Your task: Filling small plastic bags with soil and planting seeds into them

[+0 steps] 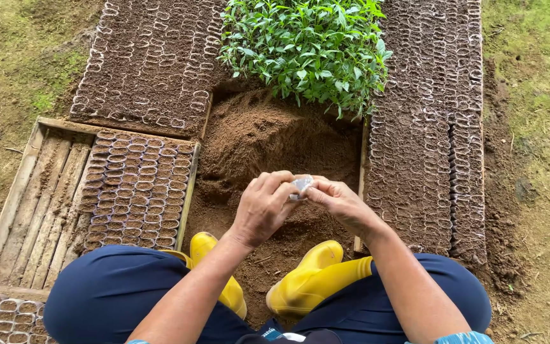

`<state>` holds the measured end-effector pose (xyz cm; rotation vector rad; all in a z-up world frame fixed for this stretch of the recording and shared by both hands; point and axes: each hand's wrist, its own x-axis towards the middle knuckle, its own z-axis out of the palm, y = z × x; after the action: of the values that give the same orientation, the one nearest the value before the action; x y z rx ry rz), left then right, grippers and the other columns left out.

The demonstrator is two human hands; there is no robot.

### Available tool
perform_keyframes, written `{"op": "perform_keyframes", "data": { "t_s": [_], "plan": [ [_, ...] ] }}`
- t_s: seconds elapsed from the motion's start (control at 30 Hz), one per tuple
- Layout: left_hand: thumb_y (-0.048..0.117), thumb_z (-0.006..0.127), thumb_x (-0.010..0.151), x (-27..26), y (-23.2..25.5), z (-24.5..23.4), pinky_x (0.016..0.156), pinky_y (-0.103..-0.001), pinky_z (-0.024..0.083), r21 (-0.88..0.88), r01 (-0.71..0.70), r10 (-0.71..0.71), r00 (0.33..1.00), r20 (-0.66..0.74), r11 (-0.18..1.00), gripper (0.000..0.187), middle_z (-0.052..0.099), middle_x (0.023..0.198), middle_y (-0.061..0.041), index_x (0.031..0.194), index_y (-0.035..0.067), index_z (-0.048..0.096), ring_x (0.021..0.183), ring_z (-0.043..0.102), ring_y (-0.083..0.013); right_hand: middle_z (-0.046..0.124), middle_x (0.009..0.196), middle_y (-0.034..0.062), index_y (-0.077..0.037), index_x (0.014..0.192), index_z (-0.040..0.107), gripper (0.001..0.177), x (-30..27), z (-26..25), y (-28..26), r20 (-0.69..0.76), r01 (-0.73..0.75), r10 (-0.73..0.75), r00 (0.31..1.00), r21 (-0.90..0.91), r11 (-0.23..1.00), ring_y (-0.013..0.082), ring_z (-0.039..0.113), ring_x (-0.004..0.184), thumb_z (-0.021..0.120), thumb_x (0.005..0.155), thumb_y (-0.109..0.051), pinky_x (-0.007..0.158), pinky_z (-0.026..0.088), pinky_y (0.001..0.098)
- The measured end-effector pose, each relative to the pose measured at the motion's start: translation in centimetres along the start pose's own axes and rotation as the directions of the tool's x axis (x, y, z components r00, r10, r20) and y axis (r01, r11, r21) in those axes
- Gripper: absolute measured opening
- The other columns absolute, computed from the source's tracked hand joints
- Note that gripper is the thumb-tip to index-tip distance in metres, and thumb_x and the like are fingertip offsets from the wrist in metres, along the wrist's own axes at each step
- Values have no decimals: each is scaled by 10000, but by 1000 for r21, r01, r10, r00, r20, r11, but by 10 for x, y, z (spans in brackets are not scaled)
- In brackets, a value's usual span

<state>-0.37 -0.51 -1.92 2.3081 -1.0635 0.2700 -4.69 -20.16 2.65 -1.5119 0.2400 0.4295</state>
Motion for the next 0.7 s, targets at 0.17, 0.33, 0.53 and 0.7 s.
{"op": "perform_keyframes", "data": {
  "t_s": [0.17, 0.33, 0.53, 0.7],
  "plan": [
    [259, 803, 870, -1, -3, 5, 786, -278, 529, 93, -12, 21, 995, -100, 996, 150, 624, 1137, 26, 925, 205, 675, 1018, 622, -151, 496, 1509, 198, -51, 963, 712, 255, 6, -5, 11, 7, -5, 5, 1000, 1, 1000, 364, 471, 1377, 643, 991, -295, 1178, 296, 572],
    [238, 822, 859, 2, -8, -6, 786, -268, 553, -70, 115, -120, 990, -80, 991, 144, 656, 1082, 7, 849, 170, 696, 976, 636, -146, 513, 1500, 248, -51, 986, 705, 232, -13, -10, -22, -39, 14, -12, 999, 34, 999, 420, 457, 1397, 608, 984, -262, 1181, 266, 607],
    [221, 867, 830, 1, -21, 11, 766, -247, 560, -791, 496, -602, 770, 211, 358, 194, 683, 1080, -52, 844, 69, 746, 843, 629, -97, 476, 1534, 231, -72, 1188, 656, 287, -18, -25, -28, -156, 123, -119, 981, 22, 992, 415, 374, 1466, 605, 975, -257, 1201, 211, 618],
    [154, 885, 797, 0, -20, 22, 782, -213, 518, -868, 489, -623, 707, 335, 89, 175, 700, 1094, -60, 854, 45, 759, 830, 604, -49, 439, 1540, 200, -103, 1341, 608, 435, -17, -9, -28, -70, 195, -212, 975, -196, 961, 421, 314, 1486, 674, 911, -123, 1197, 202, 643]
  ]
}}
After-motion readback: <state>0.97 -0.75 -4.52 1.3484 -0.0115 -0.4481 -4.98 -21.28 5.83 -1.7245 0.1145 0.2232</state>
